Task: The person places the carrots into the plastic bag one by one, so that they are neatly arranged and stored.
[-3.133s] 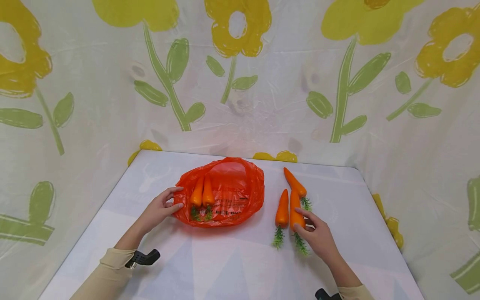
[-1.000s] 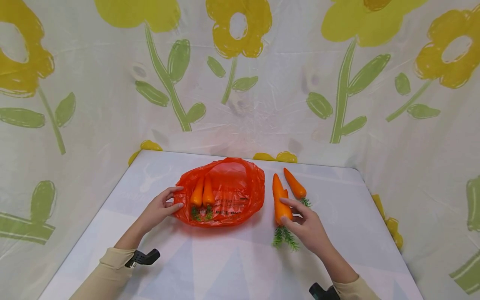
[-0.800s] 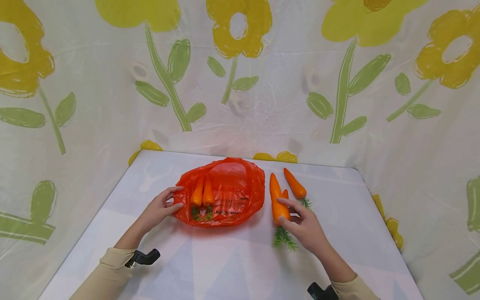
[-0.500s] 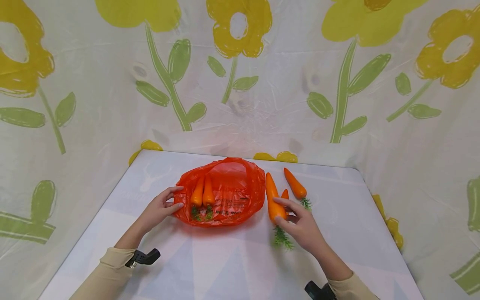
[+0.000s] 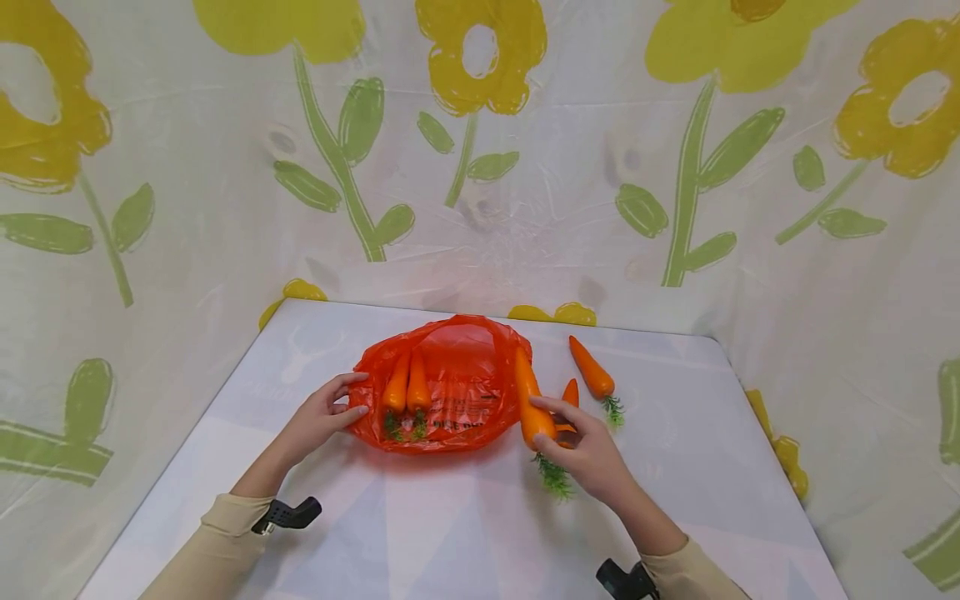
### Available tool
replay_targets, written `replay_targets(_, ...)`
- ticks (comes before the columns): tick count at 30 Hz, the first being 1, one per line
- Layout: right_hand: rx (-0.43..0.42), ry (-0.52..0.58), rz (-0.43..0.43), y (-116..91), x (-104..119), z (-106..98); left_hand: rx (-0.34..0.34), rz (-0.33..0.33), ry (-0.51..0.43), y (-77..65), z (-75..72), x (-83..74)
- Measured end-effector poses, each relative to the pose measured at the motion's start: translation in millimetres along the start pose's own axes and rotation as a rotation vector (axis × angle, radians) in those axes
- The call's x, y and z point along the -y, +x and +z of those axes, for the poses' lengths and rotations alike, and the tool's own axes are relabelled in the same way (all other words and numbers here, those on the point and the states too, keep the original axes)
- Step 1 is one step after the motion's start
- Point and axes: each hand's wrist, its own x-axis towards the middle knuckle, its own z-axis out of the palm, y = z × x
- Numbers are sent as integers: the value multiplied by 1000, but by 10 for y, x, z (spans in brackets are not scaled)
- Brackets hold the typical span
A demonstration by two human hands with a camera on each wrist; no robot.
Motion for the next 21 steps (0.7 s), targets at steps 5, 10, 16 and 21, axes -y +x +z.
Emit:
replay_targets(5, 10, 11, 10, 13, -3, 29, 2, 5, 6, 1, 1, 4)
replay_targets(10, 18, 14, 37, 34, 1, 64, -4, -1, 7, 8, -5, -1)
replay_targets(16, 24, 16, 67, 63, -17, 100, 1, 5, 1, 16, -12, -3)
replay_targets(21, 35, 30, 66, 96, -22, 142, 1, 3, 1, 23, -12, -4)
